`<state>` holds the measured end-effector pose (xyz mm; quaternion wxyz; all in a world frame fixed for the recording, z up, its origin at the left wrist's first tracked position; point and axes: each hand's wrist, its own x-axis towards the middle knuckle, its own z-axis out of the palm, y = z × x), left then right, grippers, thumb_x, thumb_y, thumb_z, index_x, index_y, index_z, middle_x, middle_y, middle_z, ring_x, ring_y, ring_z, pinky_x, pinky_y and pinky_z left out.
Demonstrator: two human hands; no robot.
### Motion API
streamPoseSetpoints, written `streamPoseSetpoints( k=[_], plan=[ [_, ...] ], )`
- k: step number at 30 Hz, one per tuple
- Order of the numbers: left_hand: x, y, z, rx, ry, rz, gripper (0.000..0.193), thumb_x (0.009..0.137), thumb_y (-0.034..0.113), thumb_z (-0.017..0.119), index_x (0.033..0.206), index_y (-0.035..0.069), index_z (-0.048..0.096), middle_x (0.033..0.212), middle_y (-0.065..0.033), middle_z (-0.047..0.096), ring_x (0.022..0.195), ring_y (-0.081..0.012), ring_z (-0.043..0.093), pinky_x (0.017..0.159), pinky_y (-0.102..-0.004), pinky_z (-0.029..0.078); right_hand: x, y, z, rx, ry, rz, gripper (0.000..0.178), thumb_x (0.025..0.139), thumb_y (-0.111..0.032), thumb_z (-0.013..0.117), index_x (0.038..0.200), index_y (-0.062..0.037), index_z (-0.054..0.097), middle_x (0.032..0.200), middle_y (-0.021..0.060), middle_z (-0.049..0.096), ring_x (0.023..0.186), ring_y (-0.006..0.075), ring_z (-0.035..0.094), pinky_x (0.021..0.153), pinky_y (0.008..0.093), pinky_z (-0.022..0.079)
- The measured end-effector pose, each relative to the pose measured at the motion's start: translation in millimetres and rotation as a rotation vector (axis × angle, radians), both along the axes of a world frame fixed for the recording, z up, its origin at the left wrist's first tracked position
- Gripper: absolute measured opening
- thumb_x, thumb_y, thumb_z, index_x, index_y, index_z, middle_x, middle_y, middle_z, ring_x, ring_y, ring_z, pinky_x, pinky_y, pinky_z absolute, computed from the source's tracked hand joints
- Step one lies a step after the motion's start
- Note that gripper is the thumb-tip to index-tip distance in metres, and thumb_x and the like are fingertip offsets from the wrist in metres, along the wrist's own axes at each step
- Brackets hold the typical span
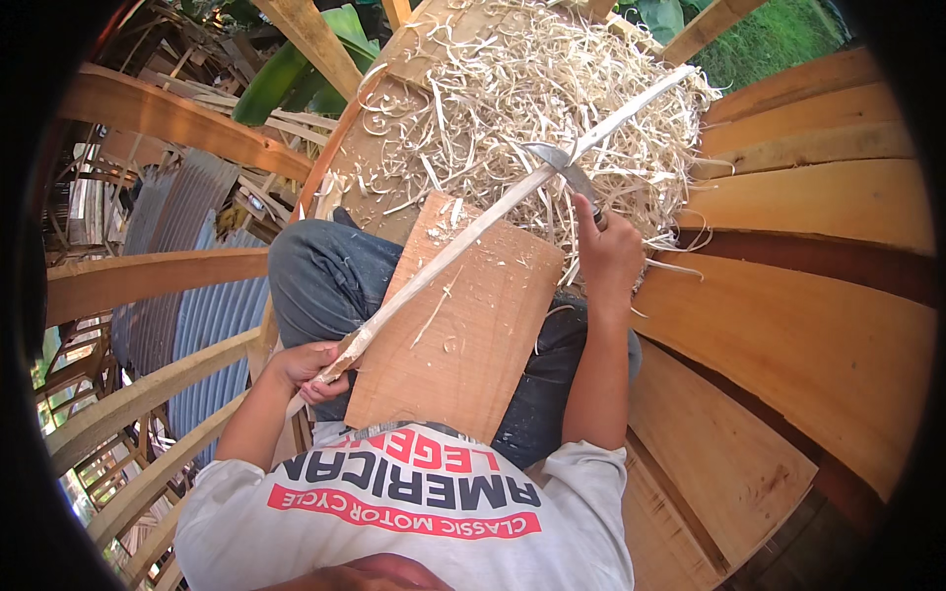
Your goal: The person sits cross-legged and uses a curved knife to shave thin strips from a long wooden stick held against a flat board on their lap. Wood shavings accumulate on the board as the person repeatedly draws the blade along the stick's length.
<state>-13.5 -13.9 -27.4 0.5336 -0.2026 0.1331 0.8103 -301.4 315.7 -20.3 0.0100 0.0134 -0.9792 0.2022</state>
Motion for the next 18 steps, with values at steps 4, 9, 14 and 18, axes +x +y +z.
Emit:
streamPoseSetpoints(
  k=[4, 9, 14, 18],
  plan=[
    [2, -2, -4, 0.021, -0.018, 0.005, 0.047, 0.088, 0.055, 0.051, 0.12, 0.021, 0.045, 0.051, -0.0026, 0.038, 0.036, -0.0046, 0.031, 0.028, -0.0192, 0.022, -28, 7, -12, 0.013, 0.122, -0.02, 0.077, 0.084, -0.068, 0.046, 0.057, 0.0036, 0.054, 0.053, 0.0192, 0.053, 0.053, 0.0358, 0.054, 0.052, 0.0472, 0.04],
    [0, -5, -2, 0.014, 0.016, -0.001, 0.049, 0.088, 0.053, 0.054, 0.122, 0.019, 0.044, 0.051, -0.0031, 0.039, 0.036, -0.0051, 0.031, 0.028, -0.0194, 0.023, -75, 81, -35, -0.346, 0.101, -0.311, 0.078, 0.087, -0.067, 0.045, 0.049, 0.0005, 0.038, 0.047, 0.0041, 0.035, 0.048, 0.0149, 0.034, 0.046, 0.0375, 0.027],
    [5, 0, 0, 0.014, 0.037, 0.058, 0.049, 0.088, 0.051, 0.056, 0.122, 0.018, 0.044, 0.052, -0.0041, 0.041, 0.036, -0.0053, 0.033, 0.029, -0.0198, 0.024, -10, 37, 5, -0.422, 0.072, -0.113, 0.073, 0.089, -0.06, 0.048, 0.054, 0.0034, 0.042, 0.046, 0.0046, 0.031, 0.049, 0.0145, 0.033, 0.048, 0.0368, 0.028],
    [2, 3, 6, -0.041, 0.053, 0.05, 0.049, 0.087, 0.05, 0.058, 0.123, 0.02, 0.042, 0.052, -0.0048, 0.043, 0.037, -0.0059, 0.035, 0.029, -0.0199, 0.023, 58, -7, 15, -0.217, 0.061, 0.208, 0.06, 0.085, -0.053, 0.058, 0.057, -0.0006, 0.05, 0.045, 0.0104, 0.04, 0.043, 0.0229, 0.041, 0.045, 0.0377, 0.031]
  ],
)
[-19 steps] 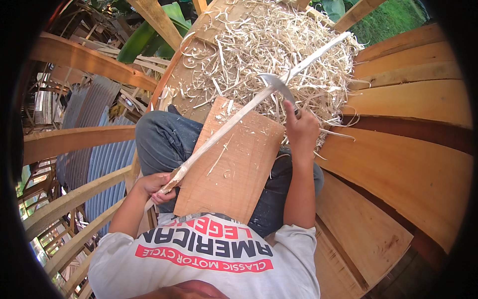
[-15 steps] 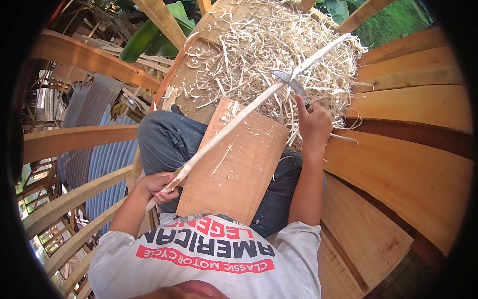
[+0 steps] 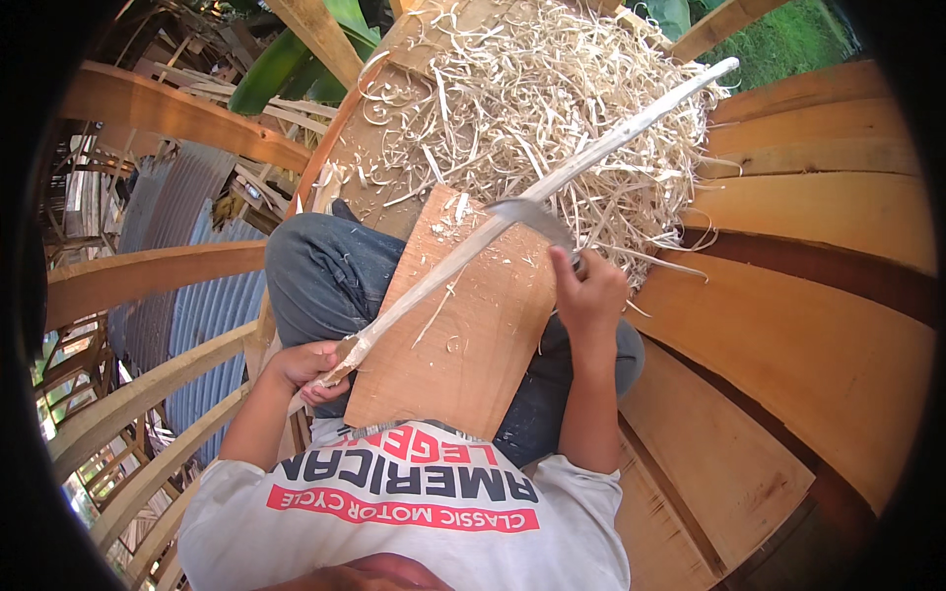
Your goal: The person sits cross-legged and uses a curved knife to shave thin strips from a long wooden stick held against a flat board on their lap. Wood shavings accumulate on the board as the person repeatedly draws the blade along the stick's length.
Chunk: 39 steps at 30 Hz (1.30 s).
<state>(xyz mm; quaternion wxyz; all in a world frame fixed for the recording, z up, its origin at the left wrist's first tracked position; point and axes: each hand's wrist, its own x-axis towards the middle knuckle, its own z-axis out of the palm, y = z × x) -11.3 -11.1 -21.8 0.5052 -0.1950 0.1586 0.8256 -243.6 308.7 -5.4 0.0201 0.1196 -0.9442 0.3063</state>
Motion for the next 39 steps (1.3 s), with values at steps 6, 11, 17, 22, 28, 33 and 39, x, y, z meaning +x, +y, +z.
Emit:
streamPoseSetpoints(
  k=[6, 11, 17, 22, 28, 33, 39],
  plan=[
    [-6, 3, 5, -0.053, 0.014, -0.028, 0.054, 0.084, 0.051, 0.061, 0.126, 0.024, 0.04, 0.053, -0.0051, 0.044, 0.037, -0.0061, 0.036, 0.03, -0.0199, 0.024, 34, -11, 0, 0.264, -0.012, 0.142, 0.059, 0.077, -0.057, 0.064, 0.055, -0.0033, 0.055, 0.046, 0.0126, 0.051, 0.043, 0.0301, 0.054, 0.042, 0.0382, 0.041],
    [-5, 5, 12, -0.069, 0.032, -0.02, 0.054, 0.085, 0.052, 0.058, 0.126, 0.024, 0.038, 0.054, -0.004, 0.044, 0.037, -0.0063, 0.036, 0.031, -0.0202, 0.026, 19, -17, -4, 0.337, 0.078, 0.097, 0.063, 0.075, -0.063, 0.063, 0.054, -0.0039, 0.054, 0.046, 0.0123, 0.052, 0.043, 0.0296, 0.055, 0.042, 0.0379, 0.041],
    [0, 1, 4, -0.028, 0.042, 0.024, 0.053, 0.083, 0.057, 0.059, 0.114, 0.018, 0.041, 0.053, -0.0032, 0.042, 0.037, -0.0061, 0.037, 0.031, -0.0205, 0.026, -11, -30, -7, 0.397, 0.173, 0.1, 0.065, 0.075, -0.065, 0.06, 0.053, -0.0043, 0.054, 0.047, 0.0123, 0.052, 0.044, 0.0298, 0.055, 0.043, 0.039, 0.042],
    [3, -2, -8, 0.059, 0.071, 0.04, 0.047, 0.087, 0.057, 0.051, 0.111, 0.018, 0.04, 0.054, -0.0019, 0.04, 0.038, -0.0054, 0.034, 0.032, -0.0202, 0.025, -48, -38, -9, 0.42, 0.157, -0.009, 0.071, 0.079, -0.069, 0.053, 0.056, -0.0016, 0.056, 0.054, 0.0162, 0.056, 0.053, 0.0346, 0.059, 0.052, 0.045, 0.046],
    [4, 0, -6, 0.083, 0.011, 0.109, 0.047, 0.084, 0.059, 0.053, 0.087, 0.017, 0.03, 0.05, -0.0025, 0.039, 0.034, -0.0049, 0.034, 0.027, -0.019, 0.021, -78, -61, 0, 0.443, 0.136, -0.043, 0.071, 0.08, -0.07, 0.05, 0.057, -0.0033, 0.06, 0.057, 0.0158, 0.06, 0.057, 0.0341, 0.061, 0.056, 0.0442, 0.048],
    [3, 1, -5, 0.08, 0.028, 0.141, 0.048, 0.085, 0.061, 0.05, 0.087, 0.018, 0.029, 0.048, -0.0009, 0.036, 0.032, -0.0038, 0.032, 0.026, -0.0187, 0.021, -106, -71, 3, 0.515, 0.12, -0.068, 0.074, 0.079, -0.073, 0.046, 0.062, -0.0033, 0.065, 0.062, 0.0167, 0.062, 0.063, 0.0343, 0.064, 0.061, 0.0443, 0.05],
    [5, 3, -12, 0.172, 0.027, 0.223, 0.047, 0.087, 0.063, 0.045, 0.09, 0.018, 0.031, 0.049, 0.0004, 0.036, 0.032, -0.0029, 0.031, 0.026, -0.018, 0.021, -133, -101, 9, 0.577, -0.015, -0.044, 0.089, 0.077, -0.081, 0.038, 0.076, 0.0028, 0.066, 0.078, 0.0237, 0.065, 0.079, 0.0389, 0.065, 0.071, 0.047, 0.05]
  ],
)
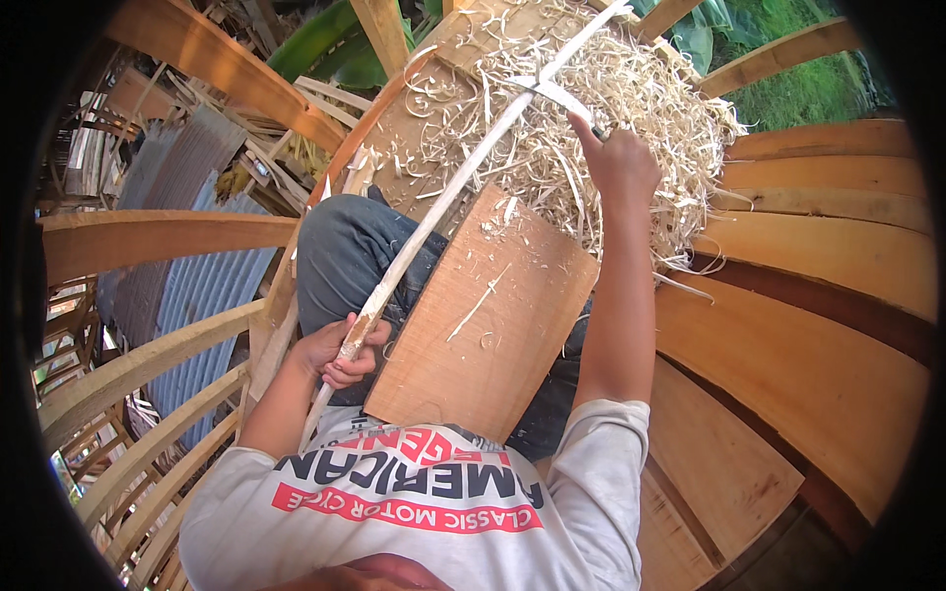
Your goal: The person sits cross-legged and uses a curved knife to shave thin strips from a long wooden stick held against a flat board on their lap. Wood shavings accumulate on the board as the person repeatedly draws the blade along the stick's length.
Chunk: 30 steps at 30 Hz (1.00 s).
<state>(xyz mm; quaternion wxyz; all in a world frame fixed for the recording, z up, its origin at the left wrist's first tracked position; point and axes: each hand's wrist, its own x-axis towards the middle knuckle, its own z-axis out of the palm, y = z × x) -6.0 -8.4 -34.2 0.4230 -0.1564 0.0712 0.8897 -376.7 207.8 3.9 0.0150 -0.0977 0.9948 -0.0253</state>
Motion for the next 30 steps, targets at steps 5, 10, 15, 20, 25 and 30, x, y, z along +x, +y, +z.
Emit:
streamPoseSetpoints(
  k=[5, 10, 15, 20, 25, 30],
  plan=[
    [7, 0, 4, -0.083, 0.024, -0.064, 0.045, 0.088, 0.058, 0.046, 0.089, 0.017, 0.03, 0.048, -0.0016, 0.038, 0.031, -0.0044, 0.032, 0.025, -0.0194, 0.022, -51, 40, -5, -0.278, -0.106, -0.363, 0.09, 0.082, -0.078, 0.031, 0.087, 0.0037, 0.068, 0.087, 0.0248, 0.066, 0.083, 0.036, 0.065, 0.073, 0.0461, 0.049],
    [13, -1, -5, -0.002, 0.105, 0.058, 0.047, 0.089, 0.055, 0.05, 0.096, 0.012, 0.033, 0.05, -0.0028, 0.04, 0.033, -0.0053, 0.035, 0.027, -0.0204, 0.024, -70, 144, -6, -0.305, -0.018, -0.318, 0.08, 0.083, -0.071, 0.043, 0.064, 0.0048, 0.06, 0.063, 0.0179, 0.055, 0.062, 0.0239, 0.054, 0.061, 0.0419, 0.043],
    [10, 10, 8, -0.196, 0.098, -0.021, 0.045, 0.09, 0.048, 0.054, 0.113, 0.01, 0.042, 0.056, -0.0037, 0.045, 0.037, -0.0074, 0.038, 0.031, -0.0213, 0.029, 21, 178, -35, -0.848, -0.14, -0.289, 0.072, 0.089, -0.059, 0.051, 0.049, -0.0006, 0.039, 0.045, 0.0004, 0.033, 0.044, 0.0106, 0.03, 0.042, 0.0319, 0.025],
    [5, 21, 44, -0.543, 0.063, -0.021, 0.036, 0.093, 0.036, 0.056, 0.113, 0.009, 0.044, 0.057, -0.0021, 0.045, 0.041, -0.007, 0.041, 0.034, -0.0207, 0.032, 89, 162, -52, -0.895, -0.106, -0.156, 0.063, 0.09, -0.049, 0.055, 0.054, 0.0016, 0.045, 0.043, 0.0035, 0.032, 0.042, 0.0113, 0.031, 0.041, 0.0345, 0.026],
    [10, 18, 60, -0.92, 0.012, -0.085, 0.03, 0.096, 0.032, 0.052, 0.113, 0.007, 0.048, 0.057, 0.0003, 0.047, 0.041, -0.0049, 0.042, 0.034, -0.0196, 0.033, 136, 110, -16, -0.61, -0.203, 0.025, 0.057, 0.086, -0.045, 0.062, 0.058, 0.0031, 0.053, 0.043, 0.0112, 0.039, 0.038, 0.0197, 0.038, 0.042, 0.0365, 0.031],
    [23, 14, 63, -1.074, 0.047, -0.194, 0.03, 0.098, 0.03, 0.047, 0.117, 0.007, 0.049, 0.056, 0.0011, 0.048, 0.039, -0.0053, 0.043, 0.034, -0.0203, 0.036, 163, 62, 2, -0.346, -0.261, 0.19, 0.057, 0.081, -0.053, 0.063, 0.059, -0.0008, 0.059, 0.048, 0.0143, 0.052, 0.048, 0.0304, 0.057, 0.049, 0.0384, 0.046]
  ],
)
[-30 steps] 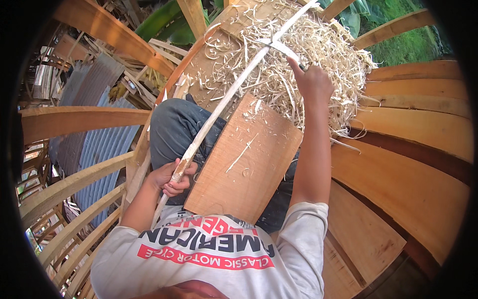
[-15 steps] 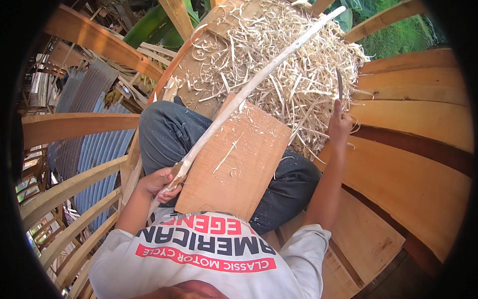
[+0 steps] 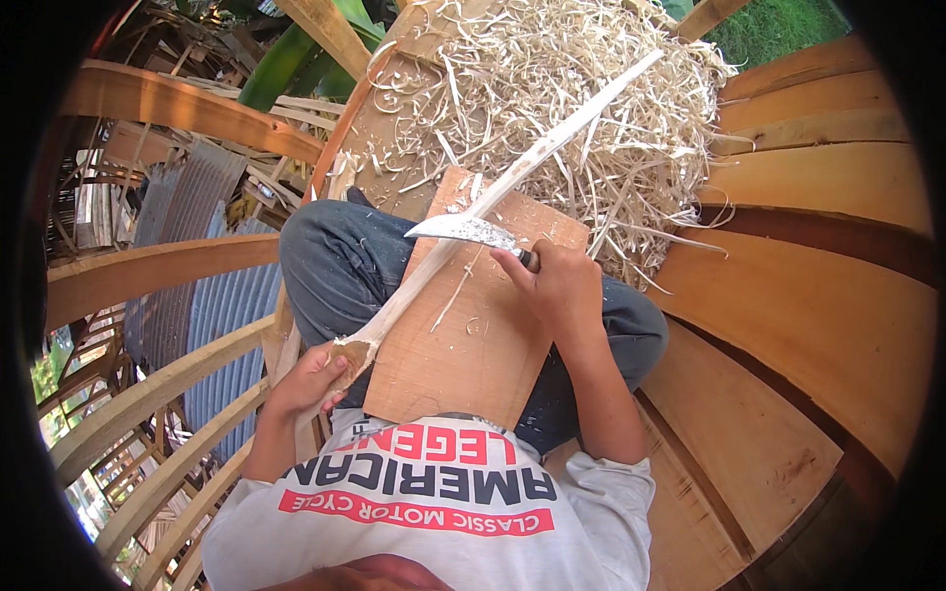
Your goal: The person sits cross-legged and uses a curved knife to shave thin strips from a long wooden stick held against a flat board on their lap. Wood shavings accumulate on the board as the person repeatedly draws the blade along the stick's length.
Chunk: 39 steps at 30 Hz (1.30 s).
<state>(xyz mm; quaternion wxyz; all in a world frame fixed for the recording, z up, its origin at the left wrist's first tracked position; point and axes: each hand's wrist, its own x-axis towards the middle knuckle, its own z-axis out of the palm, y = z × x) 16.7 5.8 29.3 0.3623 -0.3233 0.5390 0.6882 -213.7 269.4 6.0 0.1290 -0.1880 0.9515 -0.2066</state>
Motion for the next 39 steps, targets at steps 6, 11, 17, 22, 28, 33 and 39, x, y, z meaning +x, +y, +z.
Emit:
streamPoseSetpoints(
  k=[6, 11, 17, 22, 28, 33, 39],
  plan=[
    [13, -6, -9, 0.058, -0.011, 0.012, 0.03, 0.098, 0.027, 0.046, 0.119, 0.006, 0.049, 0.056, 0.0003, 0.048, 0.038, -0.0059, 0.043, 0.034, -0.0206, 0.036, -16, 3, -19, 0.174, 0.044, -0.002, 0.064, 0.08, -0.061, 0.057, 0.06, -0.0013, 0.061, 0.054, 0.0164, 0.059, 0.054, 0.0334, 0.062, 0.053, 0.0417, 0.049],
    [3, -9, -11, 0.085, -0.07, -0.006, 0.031, 0.098, 0.028, 0.046, 0.121, 0.007, 0.046, 0.056, 0.0005, 0.048, 0.038, -0.006, 0.043, 0.034, -0.0206, 0.036, -43, 11, -24, 0.314, 0.135, -0.027, 0.071, 0.08, -0.066, 0.054, 0.06, 0.0015, 0.061, 0.056, 0.0191, 0.059, 0.056, 0.0341, 0.062, 0.054, 0.0423, 0.049],
    [-3, -4, -10, 0.122, -0.017, 0.036, 0.033, 0.098, 0.031, 0.046, 0.12, 0.007, 0.045, 0.058, 0.0003, 0.047, 0.04, -0.0059, 0.044, 0.034, -0.0206, 0.037, -66, -2, -40, 0.322, 0.186, -0.049, 0.075, 0.079, -0.069, 0.052, 0.06, 0.0026, 0.061, 0.059, 0.0197, 0.06, 0.059, 0.0345, 0.063, 0.056, 0.044, 0.049],
    [1, -3, -13, 0.133, -0.003, 0.059, 0.035, 0.098, 0.033, 0.047, 0.121, 0.006, 0.045, 0.058, 0.0002, 0.047, 0.04, -0.0055, 0.043, 0.034, -0.0208, 0.037, -102, 2, -47, 0.305, 0.206, -0.18, 0.081, 0.079, -0.074, 0.046, 0.065, 0.004, 0.064, 0.064, 0.0227, 0.062, 0.064, 0.0376, 0.063, 0.059, 0.0453, 0.05],
    [3, -3, -15, 0.068, 0.022, 0.009, 0.032, 0.098, 0.031, 0.048, 0.116, 0.005, 0.047, 0.058, 0.0005, 0.047, 0.04, -0.0051, 0.042, 0.035, -0.0202, 0.035, -171, 81, -62, 0.336, 0.158, -0.525, 0.086, 0.08, -0.075, 0.041, 0.08, 0.0074, 0.067, 0.082, 0.0313, 0.063, 0.083, 0.0426, 0.063, 0.073, 0.0474, 0.05],
    [5, 1, -21, -0.005, 0.071, -0.001, 0.03, 0.097, 0.029, 0.049, 0.114, 0.004, 0.048, 0.059, 0.0014, 0.047, 0.042, -0.0041, 0.042, 0.037, -0.0196, 0.036, -137, 97, -32, 0.281, 0.067, -0.501, 0.082, 0.082, -0.071, 0.045, 0.074, 0.0079, 0.066, 0.073, 0.0304, 0.06, 0.073, 0.0421, 0.063, 0.067, 0.048, 0.048],
    [4, 9, -11, -0.108, 0.05, 0.048, 0.032, 0.095, 0.031, 0.054, 0.107, 0.001, 0.049, 0.069, 0.0015, 0.049, 0.048, -0.0038, 0.045, 0.037, -0.0189, 0.037, -31, 15, -1, 0.218, 0.014, -0.086, 0.068, 0.08, -0.063, 0.057, 0.056, 0.0005, 0.058, 0.054, 0.0189, 0.056, 0.054, 0.0336, 0.06, 0.054, 0.0428, 0.047]
  ],
)
